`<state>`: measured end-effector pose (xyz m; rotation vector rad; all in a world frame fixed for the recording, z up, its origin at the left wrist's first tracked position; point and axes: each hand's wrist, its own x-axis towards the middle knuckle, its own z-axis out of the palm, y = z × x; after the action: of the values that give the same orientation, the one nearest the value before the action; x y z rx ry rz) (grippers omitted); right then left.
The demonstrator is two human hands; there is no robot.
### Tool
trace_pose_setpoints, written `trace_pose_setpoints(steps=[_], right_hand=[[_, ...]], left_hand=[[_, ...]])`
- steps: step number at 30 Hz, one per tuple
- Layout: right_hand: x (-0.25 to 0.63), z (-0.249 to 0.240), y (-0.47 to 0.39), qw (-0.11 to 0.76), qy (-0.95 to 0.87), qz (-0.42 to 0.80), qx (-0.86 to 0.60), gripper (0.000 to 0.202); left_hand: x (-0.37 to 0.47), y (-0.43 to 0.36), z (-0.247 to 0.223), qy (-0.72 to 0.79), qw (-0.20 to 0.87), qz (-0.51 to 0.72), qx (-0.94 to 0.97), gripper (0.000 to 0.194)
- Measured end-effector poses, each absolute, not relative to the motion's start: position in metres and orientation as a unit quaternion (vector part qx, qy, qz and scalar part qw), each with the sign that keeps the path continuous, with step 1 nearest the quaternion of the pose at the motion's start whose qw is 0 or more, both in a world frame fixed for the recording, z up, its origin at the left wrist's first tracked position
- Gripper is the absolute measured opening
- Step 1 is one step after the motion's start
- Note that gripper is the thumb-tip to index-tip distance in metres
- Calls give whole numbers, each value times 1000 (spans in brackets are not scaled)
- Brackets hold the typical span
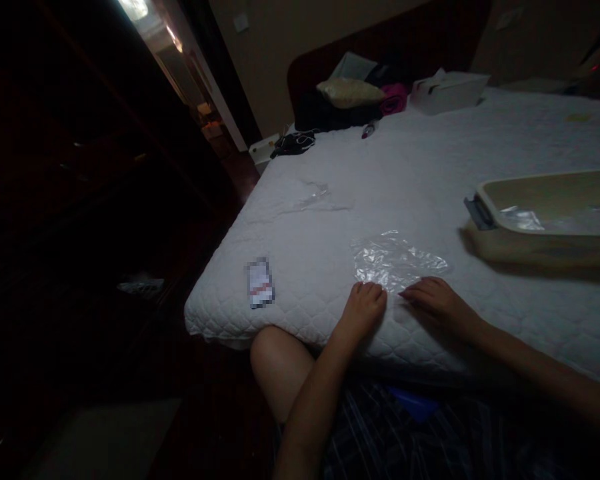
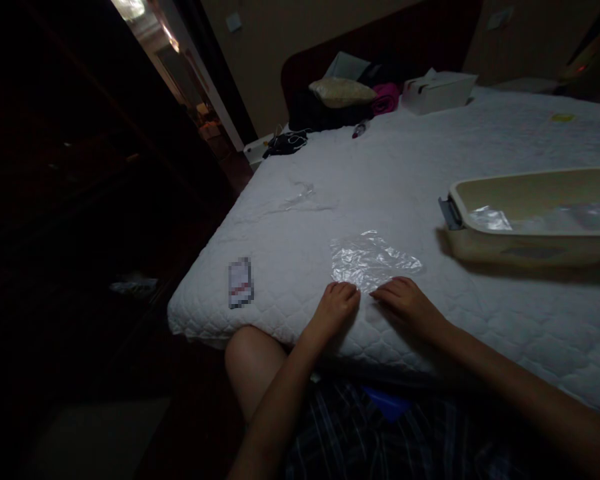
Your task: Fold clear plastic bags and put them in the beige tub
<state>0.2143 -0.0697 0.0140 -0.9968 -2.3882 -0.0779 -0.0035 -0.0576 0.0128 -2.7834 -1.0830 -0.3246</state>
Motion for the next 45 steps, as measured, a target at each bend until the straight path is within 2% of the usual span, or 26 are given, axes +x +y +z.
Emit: trace_pose_setpoints(steps=[6, 12, 19, 22, 26, 35, 45], right_hand=[[206, 20, -50, 324, -815, 52, -477, 21], [196, 23, -29, 298, -782, 102, -538, 31], [195, 18, -18, 296, -781, 64, -547, 35], [196, 16, -17, 298, -786, 35, -540, 29], [196, 21, -16, 253, -809, 2, -531, 17], [195, 14, -14, 196, -830, -2, -522, 25], [211, 23, -19, 279, -811, 0, -514, 26]], left_hand=[[-4, -58, 13, -350, 64, -106, -928, 21], [-5, -59, 18, -351, 63, -97, -929, 23], [-4, -58, 17, -344, 69, -108, -930, 22], [-4, -58, 17, -346, 65, -101, -930, 23], [-4, -59, 18, -347, 61, -93, -931, 23], [-4, -58, 17, -346, 63, -104, -930, 19], [-8, -56, 14, -342, 79, -123, -928, 22]])
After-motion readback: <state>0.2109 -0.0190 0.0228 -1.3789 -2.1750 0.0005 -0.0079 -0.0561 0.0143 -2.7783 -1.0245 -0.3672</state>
